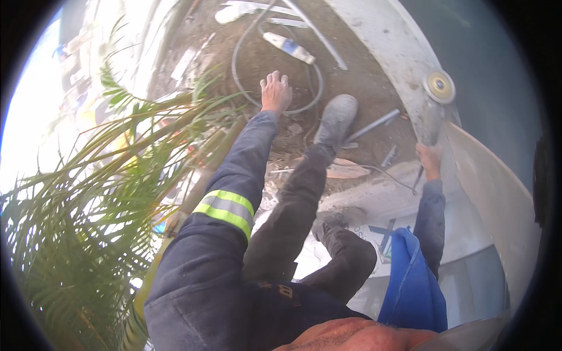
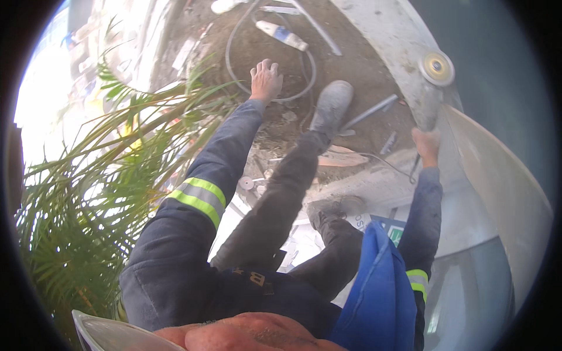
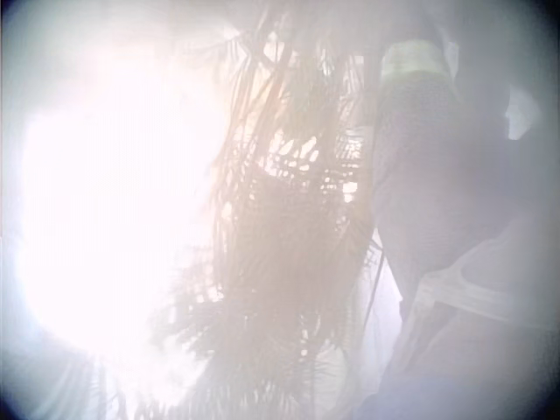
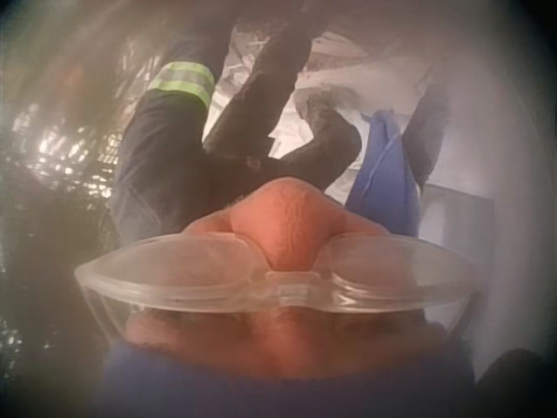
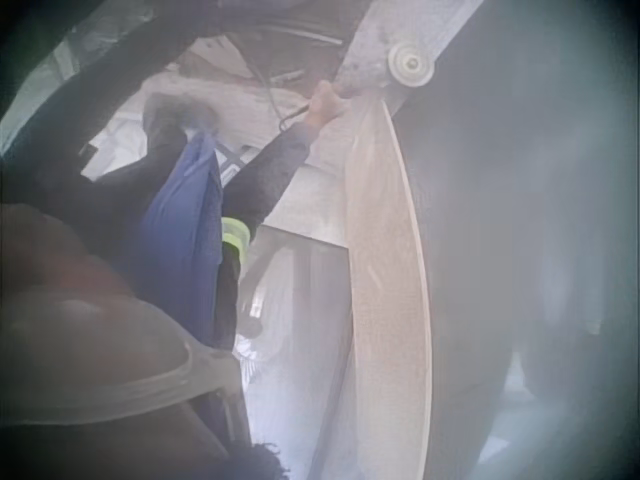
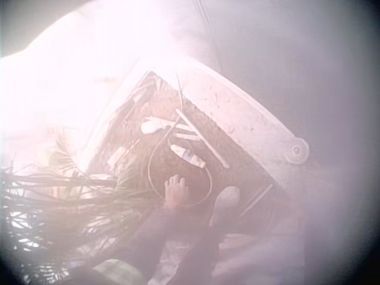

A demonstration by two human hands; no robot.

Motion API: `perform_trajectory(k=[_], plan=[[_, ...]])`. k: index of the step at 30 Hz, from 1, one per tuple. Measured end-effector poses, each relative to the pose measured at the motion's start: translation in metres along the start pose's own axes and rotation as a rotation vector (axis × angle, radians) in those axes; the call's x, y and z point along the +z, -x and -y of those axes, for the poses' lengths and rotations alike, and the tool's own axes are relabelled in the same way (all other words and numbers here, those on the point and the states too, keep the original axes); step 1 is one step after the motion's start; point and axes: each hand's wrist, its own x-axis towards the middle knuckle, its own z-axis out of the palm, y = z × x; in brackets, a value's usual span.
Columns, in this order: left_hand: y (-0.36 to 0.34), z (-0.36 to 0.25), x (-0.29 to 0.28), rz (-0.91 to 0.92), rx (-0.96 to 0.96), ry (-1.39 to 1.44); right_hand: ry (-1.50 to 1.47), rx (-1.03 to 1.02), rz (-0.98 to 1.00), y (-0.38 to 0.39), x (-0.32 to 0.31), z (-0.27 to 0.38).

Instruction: The person uses an angle grinder to smooth a concrete surface. They hold the tool with both hands and move it along the edge of a wall or curb, generating dust as they work.

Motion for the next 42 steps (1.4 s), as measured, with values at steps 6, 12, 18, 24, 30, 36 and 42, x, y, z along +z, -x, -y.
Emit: perform_trajectory(k=[6, 12, 18, 24, 30, 36, 42], plan=[[-0.038, 0.115, -0.051, 0.013, -0.524, -0.089, -0.167, 0.022, -0.048, 0.032, 0.007, 0.059], [-0.042, 0.142, -0.034, 0.17, -0.701, 0.149, -0.023, 0.015, -0.11, 0.02, 0.014, 0.076], [-0.029, 0.121, -0.043, 0.057, -0.763, 0.377, -0.115, -0.157, -0.122, -0.011, 0.013, 0.121], [0.076, 0.057, -0.056, -0.209, -0.75, 0.672, 0.102, -0.23, -0.195, -0.051, 0.041, 0.192], [0.215, -0.032, -0.069, 0.182, -0.964, 0.822, 0.103, -0.077, 0.008, -0.095, 0.062, 0.257], [0.268, -0.014, -0.037, 0.821, -1.353, 1.502, 0.092, -0.404, -0.22, -0.144, 0.083, 0.351], [0.278, -0.005, -0.043, 0.406, -1.603, 1.288, 0.169, -0.359, -0.155, -0.162, 0.085, 0.464]])
